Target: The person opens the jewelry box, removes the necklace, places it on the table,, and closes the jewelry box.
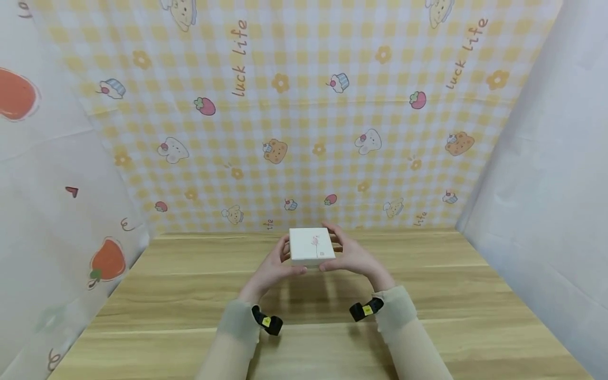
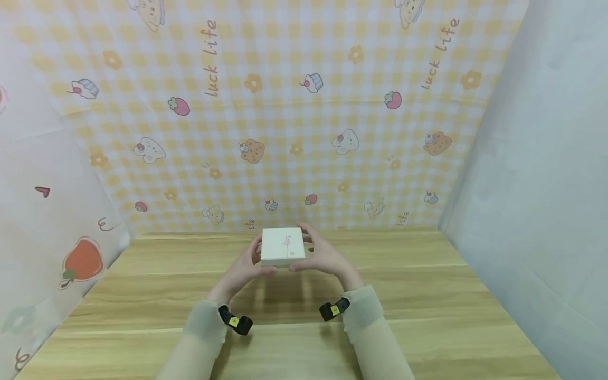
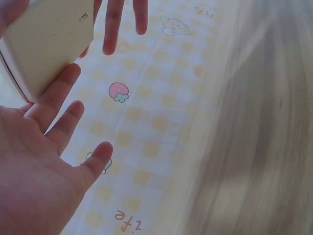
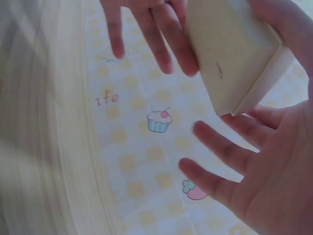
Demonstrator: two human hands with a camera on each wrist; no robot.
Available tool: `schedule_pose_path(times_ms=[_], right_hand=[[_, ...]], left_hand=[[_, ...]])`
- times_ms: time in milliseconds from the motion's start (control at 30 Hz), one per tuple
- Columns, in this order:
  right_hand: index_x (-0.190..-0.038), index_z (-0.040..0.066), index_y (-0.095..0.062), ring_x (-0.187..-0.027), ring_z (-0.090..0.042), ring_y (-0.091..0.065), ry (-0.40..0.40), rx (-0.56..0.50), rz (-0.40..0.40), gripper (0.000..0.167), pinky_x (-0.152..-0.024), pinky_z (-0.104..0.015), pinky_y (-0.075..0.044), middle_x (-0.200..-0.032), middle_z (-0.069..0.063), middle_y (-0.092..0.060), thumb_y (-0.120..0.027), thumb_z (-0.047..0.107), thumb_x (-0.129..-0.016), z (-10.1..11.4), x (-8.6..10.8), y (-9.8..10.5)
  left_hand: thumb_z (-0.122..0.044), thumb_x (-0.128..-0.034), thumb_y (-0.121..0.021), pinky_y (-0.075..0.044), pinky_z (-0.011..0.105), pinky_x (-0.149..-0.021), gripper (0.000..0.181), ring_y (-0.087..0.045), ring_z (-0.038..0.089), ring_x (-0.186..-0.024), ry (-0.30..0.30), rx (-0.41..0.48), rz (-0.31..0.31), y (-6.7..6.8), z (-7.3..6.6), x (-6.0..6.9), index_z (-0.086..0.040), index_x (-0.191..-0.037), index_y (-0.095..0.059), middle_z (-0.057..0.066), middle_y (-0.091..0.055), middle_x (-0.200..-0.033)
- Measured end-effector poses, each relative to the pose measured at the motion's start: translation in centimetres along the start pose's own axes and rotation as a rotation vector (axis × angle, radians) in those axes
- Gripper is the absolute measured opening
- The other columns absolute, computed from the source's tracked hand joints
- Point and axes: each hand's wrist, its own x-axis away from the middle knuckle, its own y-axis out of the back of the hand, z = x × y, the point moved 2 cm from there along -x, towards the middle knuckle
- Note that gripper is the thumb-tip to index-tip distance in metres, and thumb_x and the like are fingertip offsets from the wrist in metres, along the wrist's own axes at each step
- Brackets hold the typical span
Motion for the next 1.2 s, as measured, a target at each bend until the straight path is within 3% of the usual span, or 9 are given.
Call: schedule_pose_path(times_ms=[300, 633, 900, 1200], right_hand=[[-0.155, 0.015, -0.019, -0.133, -0.043, -0.034, 0.025, -0.009, -0.016, 0.107, -0.099, -0.058, -0.039, -0.151, -0.015, -0.030, -0.086, 0.021, -0.072, 0.03, -0.08, -0.37], [-0.153, 0.015, -0.028, -0.132, -0.044, -0.034, 0.002, -0.033, -0.052, 0.100, -0.093, -0.054, -0.045, -0.154, -0.010, -0.029, -0.086, 0.019, -0.072, 0.20, -0.11, -0.47], [-0.151, 0.011, -0.031, -0.130, -0.042, -0.037, 0.037, -0.033, -0.079, 0.099, -0.101, -0.061, -0.035, -0.147, -0.013, -0.039, -0.088, 0.020, -0.070, 0.06, -0.31, -0.66], [-0.150, 0.009, -0.033, -0.127, -0.040, -0.041, 0.045, -0.027, -0.095, 0.097, -0.100, -0.062, -0.034, -0.142, -0.013, -0.044, -0.088, 0.019, -0.070, 0.10, -0.31, -0.79]], left_hand=[[-0.010, -0.0760, -0.080, -0.037, 0.058, -0.100, 0.084, -0.037, 0.039, -0.133, 0.002, -0.016, -0.019, 0.06, 0.20, -0.04, -0.018, -0.146, -0.035, 0.011, -0.048, -0.143], [-0.012, -0.0763, -0.081, -0.043, 0.048, -0.095, 0.087, -0.048, 0.032, -0.122, 0.016, -0.027, -0.022, 0.04, 0.15, 0.07, -0.018, -0.148, -0.032, 0.012, -0.049, -0.140], [-0.009, -0.0770, -0.080, -0.039, 0.052, -0.097, 0.085, -0.045, 0.032, -0.125, 0.027, -0.075, -0.055, 0.11, 0.03, 0.27, -0.020, -0.147, -0.034, 0.010, -0.049, -0.141], [-0.012, -0.0758, -0.082, -0.033, 0.062, -0.101, 0.090, -0.037, 0.036, -0.133, 0.013, -0.083, -0.050, 0.29, 0.17, 0.27, -0.019, -0.149, -0.031, 0.012, -0.047, -0.144]])
